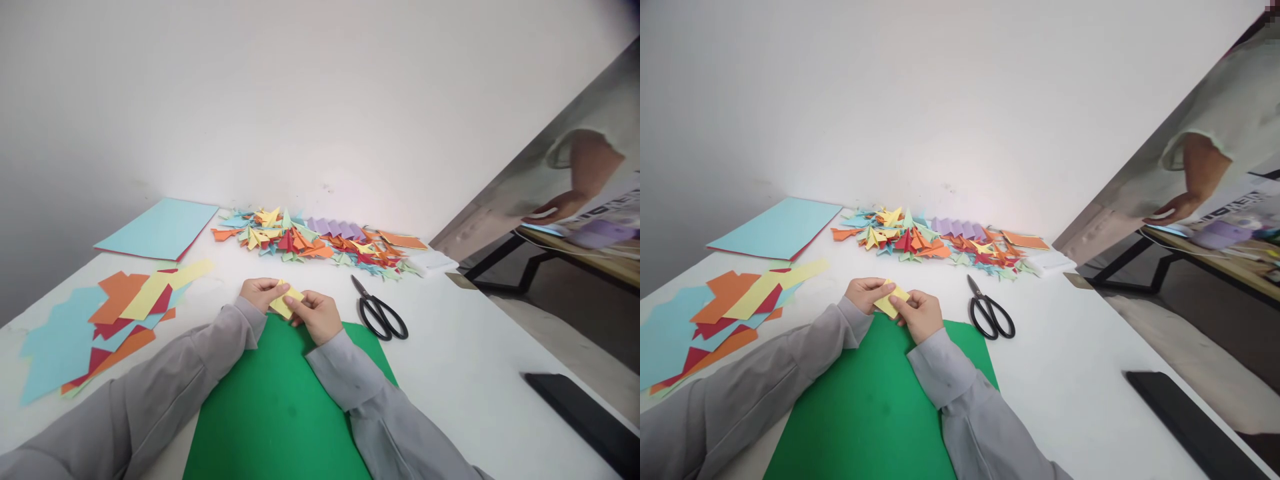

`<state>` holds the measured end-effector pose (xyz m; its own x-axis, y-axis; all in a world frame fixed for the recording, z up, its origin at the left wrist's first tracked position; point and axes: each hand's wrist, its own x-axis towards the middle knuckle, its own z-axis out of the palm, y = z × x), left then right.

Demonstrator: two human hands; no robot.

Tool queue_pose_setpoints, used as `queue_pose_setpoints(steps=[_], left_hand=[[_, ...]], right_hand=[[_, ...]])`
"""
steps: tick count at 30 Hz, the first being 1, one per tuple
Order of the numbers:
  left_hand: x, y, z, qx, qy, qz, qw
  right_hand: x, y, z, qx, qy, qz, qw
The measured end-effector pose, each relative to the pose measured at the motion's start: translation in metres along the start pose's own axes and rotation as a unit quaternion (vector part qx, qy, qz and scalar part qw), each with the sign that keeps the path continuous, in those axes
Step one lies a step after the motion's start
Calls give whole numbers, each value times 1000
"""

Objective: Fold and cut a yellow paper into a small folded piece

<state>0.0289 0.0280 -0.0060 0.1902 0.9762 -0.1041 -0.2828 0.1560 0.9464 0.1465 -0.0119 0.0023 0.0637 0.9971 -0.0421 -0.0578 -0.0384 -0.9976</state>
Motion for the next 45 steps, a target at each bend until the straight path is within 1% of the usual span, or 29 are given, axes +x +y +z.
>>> queue_pose_setpoints(steps=[9,22,31,37,42,45], left_hand=[[-3,2,2,12,6,14,1000],[-3,3,2,40,9,31,999],[-3,3,1,39,6,32,999],[-2,2,1,22,-2,25,999],[-2,4,1,2,-8,-8,1000],[-2,4,0,-4,-8,-17,1000]], right_hand=[[0,0,0,-6,10,5,1000],[-1,2,0,-26,11,-10,1000],[1,6,-2,-14,-11,-2,1000],[1,7,-1,10,-13,6,1000],[0,4,0,10,-1,8,1000],[0,4,0,7,-2,4,1000]])
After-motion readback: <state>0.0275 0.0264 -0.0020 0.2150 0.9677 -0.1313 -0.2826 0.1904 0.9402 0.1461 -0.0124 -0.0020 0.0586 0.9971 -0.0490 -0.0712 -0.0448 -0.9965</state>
